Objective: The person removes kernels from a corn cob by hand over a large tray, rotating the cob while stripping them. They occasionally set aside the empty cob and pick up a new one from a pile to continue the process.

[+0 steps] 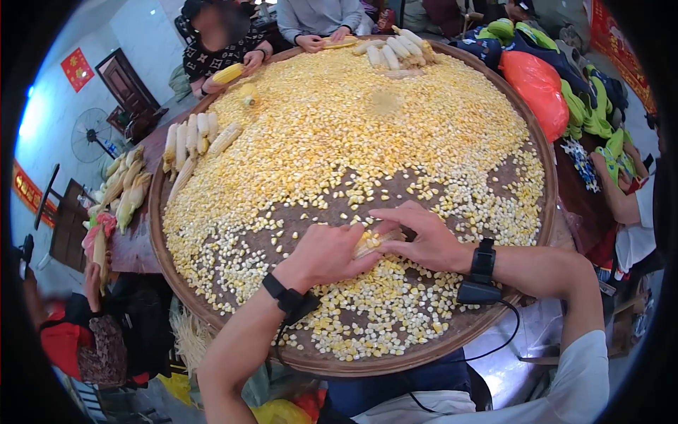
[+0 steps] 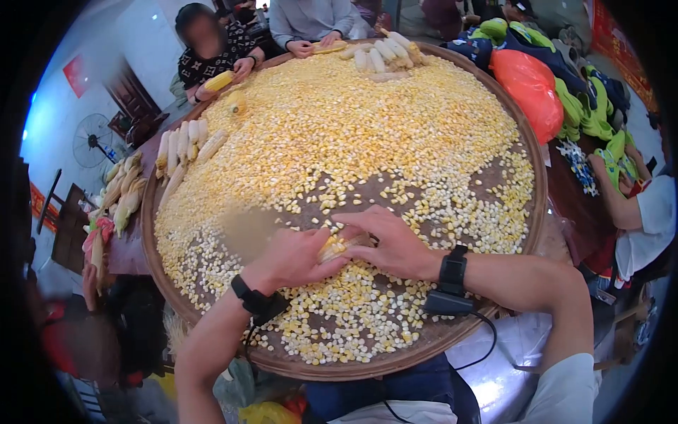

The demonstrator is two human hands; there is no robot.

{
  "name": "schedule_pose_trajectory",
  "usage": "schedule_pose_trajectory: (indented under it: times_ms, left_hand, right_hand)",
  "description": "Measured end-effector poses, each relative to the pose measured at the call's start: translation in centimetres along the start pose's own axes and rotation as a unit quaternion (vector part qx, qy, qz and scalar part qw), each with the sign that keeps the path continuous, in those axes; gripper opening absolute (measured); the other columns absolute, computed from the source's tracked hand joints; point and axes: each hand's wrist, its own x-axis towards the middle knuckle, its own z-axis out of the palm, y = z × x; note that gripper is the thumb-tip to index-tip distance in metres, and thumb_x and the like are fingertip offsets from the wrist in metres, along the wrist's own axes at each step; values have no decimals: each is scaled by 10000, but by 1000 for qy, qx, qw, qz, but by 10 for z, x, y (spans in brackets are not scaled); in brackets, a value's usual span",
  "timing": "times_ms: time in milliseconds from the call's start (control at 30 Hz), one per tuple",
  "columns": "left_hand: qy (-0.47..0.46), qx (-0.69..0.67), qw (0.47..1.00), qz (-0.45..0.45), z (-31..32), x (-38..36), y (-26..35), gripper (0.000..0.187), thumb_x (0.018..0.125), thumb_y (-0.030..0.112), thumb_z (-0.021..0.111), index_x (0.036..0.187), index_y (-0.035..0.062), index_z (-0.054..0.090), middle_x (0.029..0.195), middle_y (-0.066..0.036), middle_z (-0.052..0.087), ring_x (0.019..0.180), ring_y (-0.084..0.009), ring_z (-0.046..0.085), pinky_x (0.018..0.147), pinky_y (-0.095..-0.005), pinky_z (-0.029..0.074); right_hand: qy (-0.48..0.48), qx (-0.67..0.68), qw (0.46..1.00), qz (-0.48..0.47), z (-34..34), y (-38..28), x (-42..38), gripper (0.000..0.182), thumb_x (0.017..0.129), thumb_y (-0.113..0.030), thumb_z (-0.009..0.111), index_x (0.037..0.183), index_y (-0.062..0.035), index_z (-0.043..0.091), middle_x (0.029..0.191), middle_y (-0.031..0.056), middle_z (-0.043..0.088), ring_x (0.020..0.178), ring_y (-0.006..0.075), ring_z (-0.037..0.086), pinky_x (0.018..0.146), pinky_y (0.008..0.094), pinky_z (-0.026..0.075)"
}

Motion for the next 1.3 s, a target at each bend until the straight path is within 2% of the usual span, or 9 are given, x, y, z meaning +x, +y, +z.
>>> schedule_pose_trajectory:
  times_ms: [133,167,267,467,567,700,800,967,1300]
  left_hand:
    - [7,-10,1000,-4,3,0,0,617,1015,623,589,1026,10,658,862,-238,762,768,-444,747,726,-554,576]
    - [10,-13,1000,-1,5,0,-2,613,1013,620,592,1024,10,656,858,-238,761,768,-445,746,727,-555,576]
    - [3,-16,1000,3,4,0,-2,613,1013,618,599,1055,8,642,872,-242,759,775,-452,742,727,-556,576]
    - [-13,-4,1000,-5,4,2,-3,653,1020,637,586,1167,3,635,923,-241,761,801,-466,741,728,-563,579]
    - [-8,-11,1000,-4,3,1,-1,663,1019,646,582,1164,2,644,941,-241,764,824,-465,744,745,-561,583]
    - [-18,3,1000,-12,4,1,0,668,1019,653,578,1154,3,655,976,-241,768,845,-462,748,761,-555,588]
    - [-22,2,1000,-10,3,2,-1,666,1020,652,577,1203,16,649,997,-244,769,860,-462,752,764,-556,592]
    - [-33,-2,999,-16,1,2,1,661,1017,647,583,1251,32,635,1006,-253,768,873,-460,754,763,-558,596]
    - [-19,-7,1000,-9,7,1,-2,662,1019,632,582,1292,33,646,993,-243,761,874,-458,746,757,-558,591]
  right_hand:
    - [-20,15,1000,16,0,-5,-1,680,891,-72,848,1527,-151,619,1052,23,770,1030,234,675,977,394,523]
    - [-18,-7,1000,-21,1,-4,0,677,891,-45,840,1524,-151,623,1009,9,766,996,235,678,979,400,523]
    - [-32,-6,998,-45,-1,-3,3,652,915,-42,814,1528,-147,618,1082,42,759,1034,252,670,983,406,521]
    - [-12,-55,996,-64,3,1,3,536,1000,-175,748,1514,-106,612,1301,160,702,1186,345,639,1036,443,504]
    - [-70,-45,996,-27,3,10,1,504,1019,-232,726,1484,-70,619,1301,176,704,1206,370,635,1062,470,492]
    - [-106,-47,993,-18,-4,4,6,478,1027,-239,705,1460,-52,626,1293,182,704,1204,376,635,1065,479,488]
    - [-80,-45,995,-45,-1,7,4,479,1027,-250,703,1458,-57,627,1289,179,704,1199,378,636,1068,479,486]
    - [-59,-45,995,-60,-1,6,2,528,1006,-213,756,1490,-62,607,1260,134,707,1152,323,636,1029,445,493]
    - [-102,-16,994,-42,-4,7,4,508,1035,-253,711,1504,-89,603,1252,160,704,1173,362,647,1041,472,509]
